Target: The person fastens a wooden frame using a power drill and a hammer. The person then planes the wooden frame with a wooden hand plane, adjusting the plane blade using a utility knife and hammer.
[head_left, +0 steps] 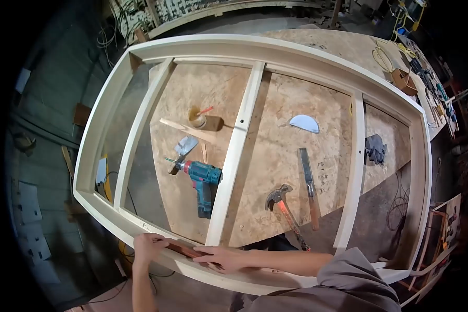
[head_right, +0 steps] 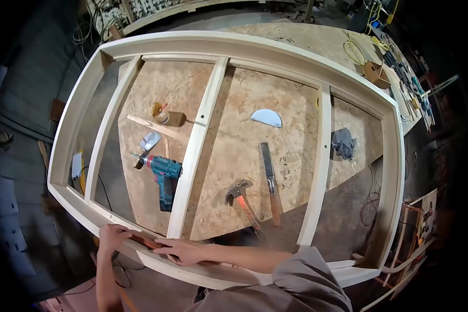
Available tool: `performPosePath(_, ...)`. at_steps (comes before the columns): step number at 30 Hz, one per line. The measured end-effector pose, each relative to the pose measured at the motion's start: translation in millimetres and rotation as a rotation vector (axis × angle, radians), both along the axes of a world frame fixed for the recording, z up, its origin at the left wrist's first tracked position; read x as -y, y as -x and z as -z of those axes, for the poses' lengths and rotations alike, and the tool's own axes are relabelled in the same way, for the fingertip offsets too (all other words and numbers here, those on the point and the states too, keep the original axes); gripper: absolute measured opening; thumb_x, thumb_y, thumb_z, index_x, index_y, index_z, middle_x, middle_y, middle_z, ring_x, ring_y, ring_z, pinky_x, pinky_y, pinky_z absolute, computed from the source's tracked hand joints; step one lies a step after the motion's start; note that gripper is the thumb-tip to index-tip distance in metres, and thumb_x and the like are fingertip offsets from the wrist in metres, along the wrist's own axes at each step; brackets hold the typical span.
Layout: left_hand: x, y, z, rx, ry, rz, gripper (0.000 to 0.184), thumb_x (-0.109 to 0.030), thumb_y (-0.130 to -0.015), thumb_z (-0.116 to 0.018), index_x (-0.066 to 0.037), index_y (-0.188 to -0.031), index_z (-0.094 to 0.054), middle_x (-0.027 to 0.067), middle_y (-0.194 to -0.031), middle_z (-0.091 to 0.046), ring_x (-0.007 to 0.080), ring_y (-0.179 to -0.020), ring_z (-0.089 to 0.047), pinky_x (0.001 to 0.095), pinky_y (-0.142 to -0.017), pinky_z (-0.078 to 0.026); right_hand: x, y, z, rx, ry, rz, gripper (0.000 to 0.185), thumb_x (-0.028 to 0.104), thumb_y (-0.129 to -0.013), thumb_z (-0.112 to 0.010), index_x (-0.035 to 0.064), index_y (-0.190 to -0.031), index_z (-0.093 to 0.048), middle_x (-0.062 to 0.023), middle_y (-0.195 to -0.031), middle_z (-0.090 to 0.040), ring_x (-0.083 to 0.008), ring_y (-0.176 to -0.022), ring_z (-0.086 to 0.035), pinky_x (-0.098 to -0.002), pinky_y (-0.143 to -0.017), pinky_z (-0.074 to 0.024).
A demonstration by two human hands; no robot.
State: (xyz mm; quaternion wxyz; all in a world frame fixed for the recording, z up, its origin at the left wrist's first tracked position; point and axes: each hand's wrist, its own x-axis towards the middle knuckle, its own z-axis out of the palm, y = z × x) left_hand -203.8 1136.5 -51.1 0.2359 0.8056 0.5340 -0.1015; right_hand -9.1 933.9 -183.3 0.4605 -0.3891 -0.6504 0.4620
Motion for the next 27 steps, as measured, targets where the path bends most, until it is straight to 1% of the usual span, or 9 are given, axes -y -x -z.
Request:
performPosePath(4,9.8,7.1,19.7,0.158,-0.148,-0.030,0.031,-0.019,-0.074,-0.086,-0.003,-0.099,-0.081,0.0185,-0.079,-0.076,0.0315,-0.072,-0.075,0.0374,-0.072,-0.060,11.1,-13.8,-16.2,0.107,0.025,0.050,0.028,0.013,-0.099,-0.061,0.0105,-0.125,-0.070,-0.0248,-0.146,-0.057,-0.0419,-0.103,-0.070,-0.0432,-0.090,-0.0580)
performPosePath(5,10.4,4.8,13.7,0.149,0.002,-0.175,0.049,-0.012,-0.079,-0.083,0.002,-0.124,-0.072,0.0215,-0.101,-0.077,0.0287,-0.092,-0.075,0.0363,-0.083,-0.058,12.7,-12.8,-14.3,0.054,0.138,0.094,0.026,0.014,-0.100,-0.061,0.0094,-0.123,-0.071,-0.0239,-0.144,-0.059,-0.0412,-0.104,-0.070,-0.0424,-0.091,-0.0580)
performPosePath(9,53.3,-15.2,15.2,0.961,-0.030,-0.754,0.073,-0.007,-0.092,-0.073,0.002,-0.156,-0.037,0.0159,-0.144,-0.054,0.0225,-0.123,-0.056,0.0358,-0.101,-0.050,15.3,-33.2,-42.3,-0.370,0.293,0.366,0.025,0.017,-0.101,-0.064,0.0055,-0.122,-0.074,-0.0164,-0.139,-0.067,-0.0224,-0.107,-0.071,-0.0330,-0.090,-0.0560)
performPosePath(11,89.0,-47.8,0.8,1.100,0.461,-0.961,0.059,-0.008,-0.100,-0.063,0.000,-0.153,-0.041,0.0149,-0.138,-0.055,0.0232,-0.117,-0.060,0.0387,-0.097,-0.053,23.0,-54.4,-67.6,-0.441,0.277,0.399,0.028,0.014,-0.102,-0.064,0.0036,-0.126,-0.072,-0.0132,-0.140,-0.067,-0.0099,-0.106,-0.064,-0.0295,-0.091,-0.0539)
performPosePath(14,129.4,-82.3,-8.7,1.202,0.730,-0.931,0.034,-0.007,-0.104,-0.056,-0.002,-0.137,-0.053,0.0090,-0.119,-0.065,0.0190,-0.097,-0.065,0.0357,-0.084,-0.055,36.8,-67.6,-118.9,-0.439,0.261,0.386,0.027,0.011,-0.102,-0.063,0.0052,-0.127,-0.072,-0.0137,-0.139,-0.068,-0.0114,-0.111,-0.063,-0.0291,-0.095,-0.0519)
performPosePath(17,142.0,-84.0,-13.6,1.326,0.738,-0.856,0.023,-0.011,-0.105,-0.058,-0.001,-0.126,-0.058,0.0057,-0.104,-0.068,0.0142,-0.083,-0.062,0.0304,-0.072,-0.052,50.2,-66.1,-139.8,-0.599,0.324,0.459,0.027,0.009,-0.101,-0.065,0.0011,-0.125,-0.072,-0.0127,-0.136,-0.070,-0.0108,-0.112,-0.065,-0.0275,-0.094,-0.0517)
performPosePath(21,152.4,-74.7,-3.2,1.425,0.827,-0.704,0.036,-0.028,-0.106,-0.059,0.002,-0.126,-0.062,0.0088,-0.105,-0.072,0.0126,-0.083,-0.065,0.0248,-0.065,-0.049,66.9,-58.6,-159.4,-0.625,0.265,0.592,0.025,0.004,-0.099,-0.064,-0.0014,-0.121,-0.074,-0.0107,-0.133,-0.071,-0.0074,-0.102,-0.065,-0.0236,-0.087,-0.0516)
performPosePath(24,163.3,-71.2,-1.8,1.486,0.935,-0.796,0.027,-0.029,-0.097,-0.071,-0.004,-0.107,-0.069,0.0020,-0.091,-0.072,0.0091,-0.074,-0.061,0.0257,-0.066,-0.051,77.0,-51.4,-155.8,-0.477,0.234,0.607,0.028,0.006,-0.101,-0.062,-0.0031,-0.125,-0.071,-0.0156,-0.127,-0.072,-0.0102,-0.102,-0.068,-0.0257,-0.088,-0.0546)
performPosePath(27,167.0,-73.1,-15.4,1.573,1.095,-0.837,0.027,-0.024,-0.093,-0.072,-0.005,-0.111,-0.066,0.0019,-0.091,-0.068,0.0124,-0.073,-0.058,0.0273,-0.073,-0.050,80.8,-48.6,-143.1,-0.673,0.459,0.695,0.025,0.004,-0.100,-0.062,-0.0008,-0.122,-0.073,-0.0102,-0.112,-0.074,-0.0114,-0.098,-0.067,-0.0253,-0.089,-0.0533)
